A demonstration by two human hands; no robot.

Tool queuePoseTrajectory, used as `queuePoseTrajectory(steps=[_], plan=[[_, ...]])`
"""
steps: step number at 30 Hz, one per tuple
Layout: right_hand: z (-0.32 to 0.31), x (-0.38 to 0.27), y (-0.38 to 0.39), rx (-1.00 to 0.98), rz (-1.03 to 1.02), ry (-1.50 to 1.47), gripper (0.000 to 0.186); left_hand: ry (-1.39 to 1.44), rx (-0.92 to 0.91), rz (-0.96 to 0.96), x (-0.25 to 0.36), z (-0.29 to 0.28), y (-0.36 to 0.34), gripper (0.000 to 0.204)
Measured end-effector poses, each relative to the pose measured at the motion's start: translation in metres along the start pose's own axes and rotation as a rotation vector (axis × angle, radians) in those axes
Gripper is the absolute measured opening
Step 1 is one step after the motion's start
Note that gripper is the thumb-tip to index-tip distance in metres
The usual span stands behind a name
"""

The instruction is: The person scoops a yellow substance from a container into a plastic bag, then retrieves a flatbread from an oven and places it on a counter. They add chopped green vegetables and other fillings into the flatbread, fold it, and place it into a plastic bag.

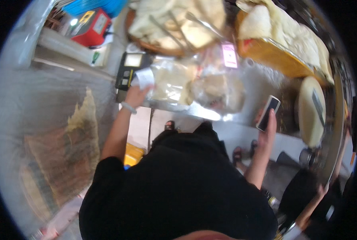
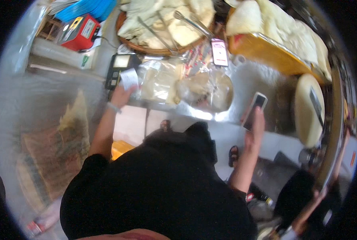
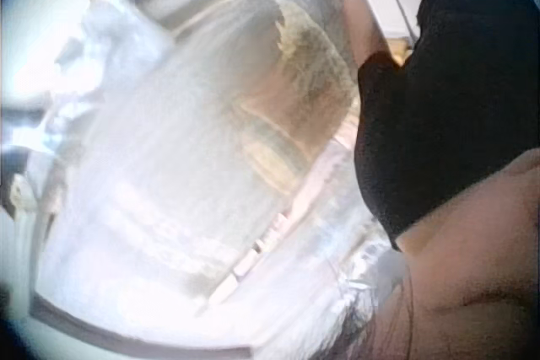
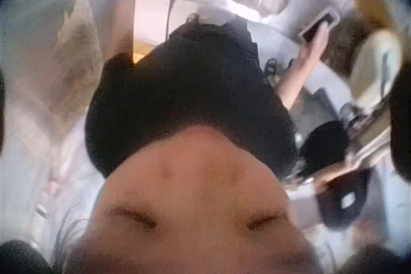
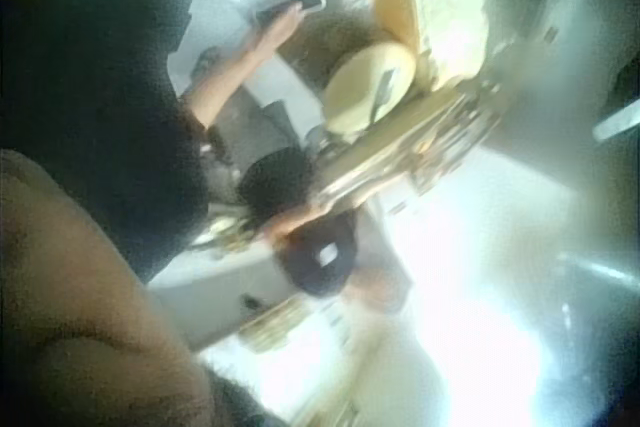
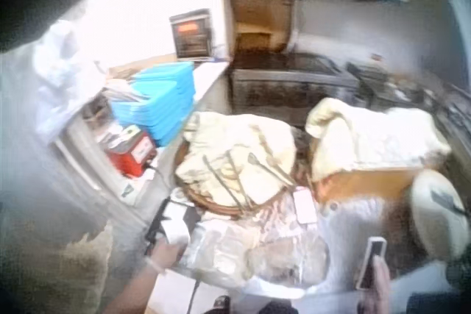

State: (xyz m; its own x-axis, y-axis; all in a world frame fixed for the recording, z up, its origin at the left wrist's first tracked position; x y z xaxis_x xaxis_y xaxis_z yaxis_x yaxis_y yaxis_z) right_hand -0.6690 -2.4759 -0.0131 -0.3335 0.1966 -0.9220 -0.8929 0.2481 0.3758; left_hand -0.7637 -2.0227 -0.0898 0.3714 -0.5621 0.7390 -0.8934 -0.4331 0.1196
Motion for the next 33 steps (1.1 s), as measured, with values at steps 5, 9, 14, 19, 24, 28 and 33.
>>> queuePoseTrajectory(steps=[5,9,14,19,24,28,33], plan=[[0.026,0.023,0.092,-0.047,-0.056,-0.047,0.027,0.520,-0.567,-0.185,0.048,0.014,0.080,0.027],[0.046,0.056,0.140,-0.164,0.112,0.030,0.043,0.849,-0.418,-0.193,0.080,0.032,0.100,0.025],[0.104,0.055,0.183,-0.717,-0.450,0.400,0.048,0.986,-0.390,-0.102,0.115,0.053,0.110,0.027],[0.089,0.055,0.188,-0.701,-0.391,0.391,0.046,0.944,-0.448,-0.153,0.147,0.041,0.088,0.019],[0.057,0.055,0.184,-0.265,0.139,-0.090,0.042,0.774,-0.504,0.121,0.178,0.032,0.066,0.019],[0.017,0.069,0.166,-0.058,0.352,-0.124,0.048,0.746,-0.514,0.198,0.199,0.021,0.061,0.017],[0.008,0.074,0.161,-0.057,0.357,-0.285,0.049,0.720,-0.507,0.116,0.203,0.022,0.055,0.018]])
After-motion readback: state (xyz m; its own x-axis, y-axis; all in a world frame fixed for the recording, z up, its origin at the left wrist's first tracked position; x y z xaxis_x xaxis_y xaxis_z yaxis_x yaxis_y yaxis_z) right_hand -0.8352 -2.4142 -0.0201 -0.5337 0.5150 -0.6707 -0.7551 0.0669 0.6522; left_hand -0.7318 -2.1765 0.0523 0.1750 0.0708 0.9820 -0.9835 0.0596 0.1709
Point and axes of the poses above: each hand's wrist, its own y-axis away from the middle knuckle, its own z-axis out of the palm, x = y × z, the point moved 4 cm from there along -y, towards the middle knuckle, and after that the axes turned 12 degrees about x, right-handed, at the moved point
